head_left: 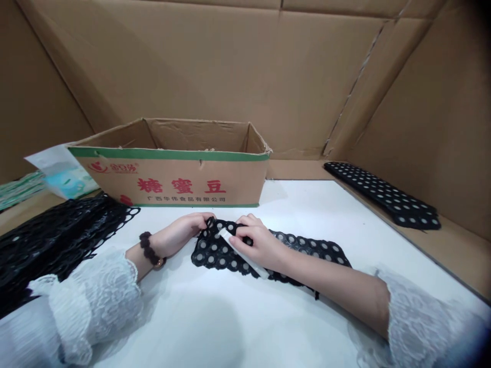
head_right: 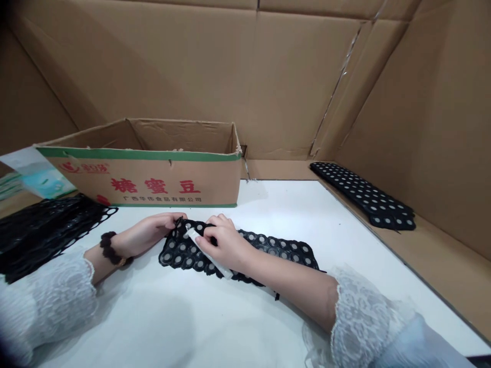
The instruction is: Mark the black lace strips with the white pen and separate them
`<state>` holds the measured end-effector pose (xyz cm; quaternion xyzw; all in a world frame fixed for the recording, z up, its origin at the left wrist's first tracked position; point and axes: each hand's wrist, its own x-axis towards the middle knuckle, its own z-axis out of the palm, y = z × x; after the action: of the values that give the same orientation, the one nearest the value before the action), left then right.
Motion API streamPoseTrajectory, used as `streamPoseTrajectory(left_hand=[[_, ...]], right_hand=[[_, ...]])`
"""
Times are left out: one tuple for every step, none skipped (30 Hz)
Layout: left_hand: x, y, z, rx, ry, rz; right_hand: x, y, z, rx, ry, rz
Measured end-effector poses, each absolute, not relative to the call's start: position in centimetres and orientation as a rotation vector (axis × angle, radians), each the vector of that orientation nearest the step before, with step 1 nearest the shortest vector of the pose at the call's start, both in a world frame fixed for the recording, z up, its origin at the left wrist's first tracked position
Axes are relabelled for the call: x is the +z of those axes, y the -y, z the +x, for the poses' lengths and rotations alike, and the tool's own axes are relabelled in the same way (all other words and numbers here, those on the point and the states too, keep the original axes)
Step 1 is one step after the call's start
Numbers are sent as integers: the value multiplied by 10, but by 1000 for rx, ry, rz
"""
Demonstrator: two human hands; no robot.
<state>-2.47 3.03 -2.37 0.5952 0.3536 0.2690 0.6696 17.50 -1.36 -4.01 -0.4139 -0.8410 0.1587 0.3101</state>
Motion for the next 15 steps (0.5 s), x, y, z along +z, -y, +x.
streamPoseTrajectory(left_hand=[[-24,-30,-25,609,-796,1335],[-24,-30,-26,613,-792,1328],[-25,-30,-26,618,-783,1320],[-26,-30,-26,626,-769,1311],[-27,-30,-26,635,-753,1299],[-28,-30,-27,648,-736,1286],[-28,-31,-27,665,-721,1271],[-29,-31,-27,685,-710,1248],[-29,-31,-27,703,-701,1219],[-30,-32,-27,714,-694,1190],[-29,-33,-27,718,-690,1170],[-29,-33,-27,715,-692,1161],[-29,-34,-27,702,-697,1167],[-28,-34,-27,687,-702,1187],[-27,-34,-27,669,-708,1218]], right_hand=[[-40,14,175,421,2222,-1092],[-39,14,175,420,2223,-1090],[-39,14,175,417,2222,-1084],[-39,14,175,416,2220,-1077],[-39,14,176,414,2216,-1069],[-39,14,176,414,2210,-1059],[-39,14,177,415,2204,-1054],[-39,14,177,418,2198,-1054],[-39,13,178,424,2193,-1064],[-39,12,178,434,2191,-1080],[-40,11,179,448,2192,-1101],[-40,10,179,466,2195,-1122],[-41,9,180,483,2200,-1138],[-42,8,180,496,2204,-1146],[-42,6,180,504,2207,-1149]])
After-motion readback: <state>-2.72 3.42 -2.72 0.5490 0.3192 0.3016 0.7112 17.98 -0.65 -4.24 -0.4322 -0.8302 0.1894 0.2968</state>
